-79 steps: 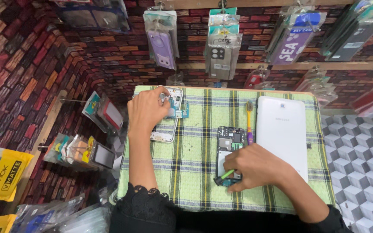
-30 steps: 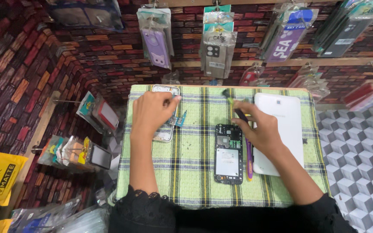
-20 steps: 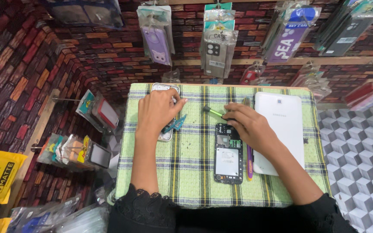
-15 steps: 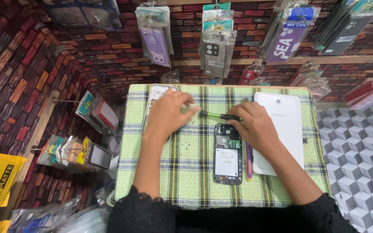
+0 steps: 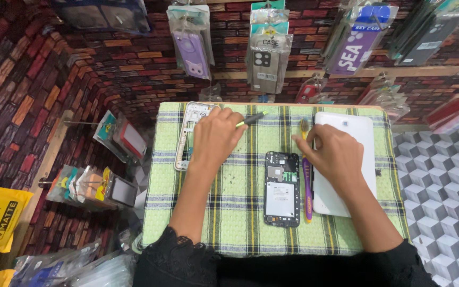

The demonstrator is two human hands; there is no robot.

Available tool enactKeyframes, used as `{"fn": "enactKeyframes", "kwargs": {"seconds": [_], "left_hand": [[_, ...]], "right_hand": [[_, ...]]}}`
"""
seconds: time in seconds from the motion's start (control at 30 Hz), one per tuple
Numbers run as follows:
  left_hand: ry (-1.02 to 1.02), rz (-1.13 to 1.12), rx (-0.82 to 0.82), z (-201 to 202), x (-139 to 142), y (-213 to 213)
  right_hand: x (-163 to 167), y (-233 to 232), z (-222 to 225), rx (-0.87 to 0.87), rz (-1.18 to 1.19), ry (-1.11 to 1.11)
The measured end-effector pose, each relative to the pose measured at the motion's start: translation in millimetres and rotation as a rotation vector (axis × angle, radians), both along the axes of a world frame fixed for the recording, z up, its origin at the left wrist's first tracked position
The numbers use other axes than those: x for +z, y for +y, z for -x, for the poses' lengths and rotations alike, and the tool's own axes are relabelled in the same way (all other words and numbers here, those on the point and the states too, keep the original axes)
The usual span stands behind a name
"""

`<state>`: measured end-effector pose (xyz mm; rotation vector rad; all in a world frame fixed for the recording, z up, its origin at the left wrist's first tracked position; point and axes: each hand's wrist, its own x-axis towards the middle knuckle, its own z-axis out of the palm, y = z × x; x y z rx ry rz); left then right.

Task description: The person uses a screwdriver to remove screws from the back of a white smartphone. They then detach the back cover and separate the internal components from the frame, placing the parts on the table.

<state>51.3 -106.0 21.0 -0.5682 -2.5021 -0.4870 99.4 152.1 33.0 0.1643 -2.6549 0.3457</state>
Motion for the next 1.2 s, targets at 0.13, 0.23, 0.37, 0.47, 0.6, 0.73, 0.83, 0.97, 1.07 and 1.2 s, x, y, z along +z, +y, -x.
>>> {"fn": "enactKeyframes", "kwargs": {"seconds": [0.13,0.23,0.37,0.47,0.6,0.73,0.83,0.97,1.07,1.2], "left_hand": [[-0.019,-0.107,0.011,-1.5,-0.4,2.7],[-0.067,-0.113,-0.026,-2.2,-3.9,11.4],[-0.028,-0.097,-0.095,-2.1,-9.2,20.8],[-0.073,-0.063,-0.072,0.7,-9.5,25.9],[-0.121,-0.031,-0.056,7.0,-6.0,35.1],[-0.006,0.087,-0.069,17.7,-4.8,65.0],[0.034,0.143,-0.036,36.8,-3.9,93.3],[0.089,0.187,-0.005,61.7,-6.0,115.2],[0.106,0.258,-0.001,69.5,-6.7,119.7],[0.108,0.081,-0.126,64.8,-8.0,110.8]], "right_hand": [[1.4,-0.1,0.7,0.048,-0.026,-0.019],[-0.8,2.1,3.5,0.036,0.013,-0.108],[-17.2,10.6,11.1,0.037,0.187,-0.226],[-33.0,27.9,25.2,0.3,0.607,-0.151],[-46.5,58.7,42.4,0.252,1.459,-0.192],[-52.3,68.7,51.7,0.223,1.691,-0.211],[-52.9,66.0,49.8,0.224,1.677,-0.297],[-50.9,64.6,40.2,0.259,1.621,-0.368],[-49.0,63.8,32.0,0.228,1.588,-0.409],[-43.4,64.3,27.9,0.286,1.598,-0.426]]}}
